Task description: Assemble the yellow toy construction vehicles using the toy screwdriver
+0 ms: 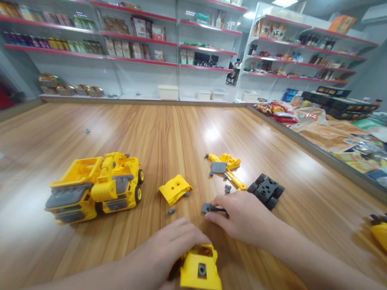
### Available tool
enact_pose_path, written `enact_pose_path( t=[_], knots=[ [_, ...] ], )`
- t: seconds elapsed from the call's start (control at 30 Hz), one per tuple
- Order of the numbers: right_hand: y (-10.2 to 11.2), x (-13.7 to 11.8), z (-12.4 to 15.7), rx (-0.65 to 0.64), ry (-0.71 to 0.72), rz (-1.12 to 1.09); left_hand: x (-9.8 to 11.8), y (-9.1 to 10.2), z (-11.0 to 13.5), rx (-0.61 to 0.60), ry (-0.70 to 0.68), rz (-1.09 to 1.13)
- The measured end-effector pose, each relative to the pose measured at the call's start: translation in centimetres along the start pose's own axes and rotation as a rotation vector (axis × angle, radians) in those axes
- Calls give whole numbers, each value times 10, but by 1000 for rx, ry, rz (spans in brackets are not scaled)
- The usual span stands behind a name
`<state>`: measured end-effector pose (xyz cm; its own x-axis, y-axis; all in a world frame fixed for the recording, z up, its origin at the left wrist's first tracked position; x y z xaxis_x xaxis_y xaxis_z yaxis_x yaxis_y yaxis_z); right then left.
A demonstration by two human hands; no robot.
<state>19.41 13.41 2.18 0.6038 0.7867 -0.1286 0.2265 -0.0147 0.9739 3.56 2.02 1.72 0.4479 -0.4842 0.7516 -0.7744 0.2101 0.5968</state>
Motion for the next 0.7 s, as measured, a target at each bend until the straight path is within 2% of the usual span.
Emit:
enact_pose_path(
  t=[0.17, 0.47, 0.57, 0.7],
  knots=[
    [1, 2, 0, -17, 13, -27, -12, -2, 5, 64, 82, -16],
    [8, 8, -3, -93, -63, -317, -18, -4, 6, 109, 119, -6],
    [13, 5, -3, -49, -62, -397, -17, -3, 5, 123, 115, 4],
    [22, -6, 0, 11, 11, -562, -17, -2, 5, 136, 115, 13]
  ],
)
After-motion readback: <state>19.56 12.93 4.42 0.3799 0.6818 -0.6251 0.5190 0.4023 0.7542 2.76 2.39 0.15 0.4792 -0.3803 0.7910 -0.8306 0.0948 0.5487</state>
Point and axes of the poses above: each hand's wrist, its own z-axis away from the middle knuckle, its own y-axis out of the back of the hand, x = y × z, the point moved 3 cm from there along -z, towards the middle knuckle, and after that the axes turned 6 degrees about x, right-handed, at the moved point
